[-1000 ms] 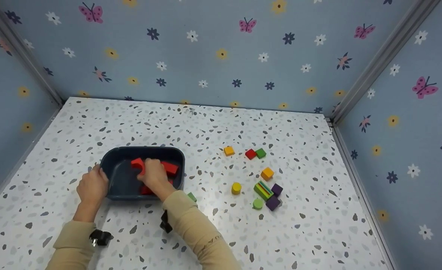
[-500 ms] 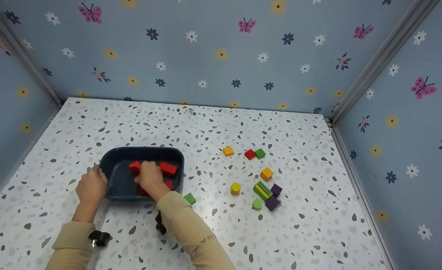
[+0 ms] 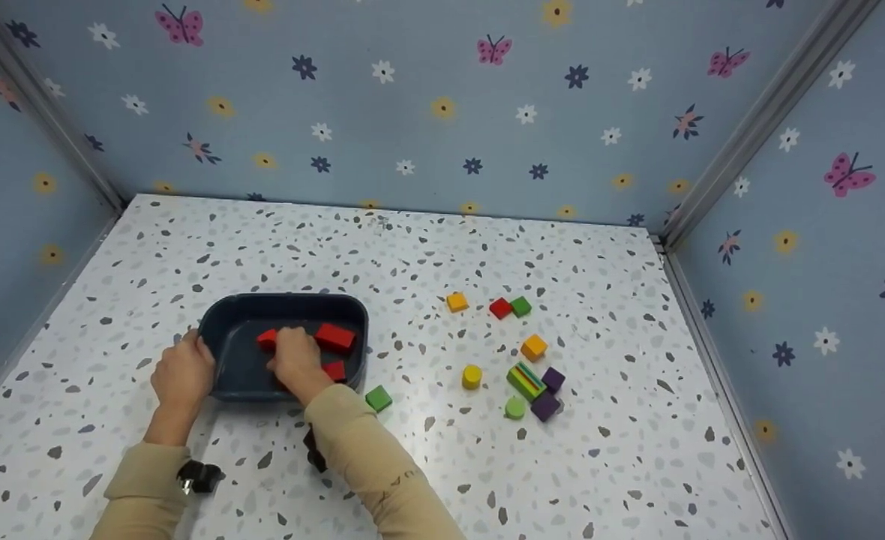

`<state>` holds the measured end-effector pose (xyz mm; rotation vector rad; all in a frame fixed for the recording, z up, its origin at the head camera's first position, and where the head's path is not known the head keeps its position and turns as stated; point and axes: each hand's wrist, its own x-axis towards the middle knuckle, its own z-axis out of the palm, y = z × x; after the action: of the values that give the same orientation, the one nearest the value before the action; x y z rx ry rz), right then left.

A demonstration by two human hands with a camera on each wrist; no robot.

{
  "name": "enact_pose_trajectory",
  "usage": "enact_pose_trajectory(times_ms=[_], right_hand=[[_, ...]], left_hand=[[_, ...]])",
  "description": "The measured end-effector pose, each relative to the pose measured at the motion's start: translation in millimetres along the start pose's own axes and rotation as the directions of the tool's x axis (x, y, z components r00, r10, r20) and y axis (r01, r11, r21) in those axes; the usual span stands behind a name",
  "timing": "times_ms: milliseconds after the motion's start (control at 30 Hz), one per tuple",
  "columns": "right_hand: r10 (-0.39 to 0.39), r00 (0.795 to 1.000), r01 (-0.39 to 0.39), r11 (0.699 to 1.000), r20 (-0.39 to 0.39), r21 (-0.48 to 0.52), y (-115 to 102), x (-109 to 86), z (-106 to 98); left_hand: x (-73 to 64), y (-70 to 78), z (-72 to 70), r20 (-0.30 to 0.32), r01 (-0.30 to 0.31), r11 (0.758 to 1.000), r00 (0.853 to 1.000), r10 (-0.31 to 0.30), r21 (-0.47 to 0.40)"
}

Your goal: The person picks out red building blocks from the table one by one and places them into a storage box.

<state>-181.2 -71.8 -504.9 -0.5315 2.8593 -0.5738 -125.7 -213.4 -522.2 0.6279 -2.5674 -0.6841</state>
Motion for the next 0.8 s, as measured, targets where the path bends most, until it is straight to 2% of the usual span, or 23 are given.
enact_pose_trajectory(times_ms=[200, 400, 567, 800], right_hand=[[0.021, 1.000, -0.021, 0.999, 0.012, -0.037, -1.5, 0.7, 2.5], [0.026, 1.000, -0.025, 0.998, 0.013, -0.055, -2.5, 0.8, 3.4], [0.007, 1.000, -0.007, 0.999, 0.011, -0.031, 0.0, -2.4, 2.4], [-0.020, 1.000, 0.022, 0.995, -0.018, 0.094, 6.6, -9.8, -4.1]], left_hand=[[0.6, -0.4, 1.5, -0.012, -0.002, 1.000, 1.000, 0.002, -0.006], [0.5, -0.1, 1.3, 0.009, 0.006, 1.000, 1.000, -0.006, -0.007], [-0.4, -0.4, 1.9, 0.017, 0.000, 1.000, 1.000, 0.000, -0.014], [0.0, 0.0, -0.4, 0.018, 0.009, 1.000, 1.000, -0.009, -0.006]])
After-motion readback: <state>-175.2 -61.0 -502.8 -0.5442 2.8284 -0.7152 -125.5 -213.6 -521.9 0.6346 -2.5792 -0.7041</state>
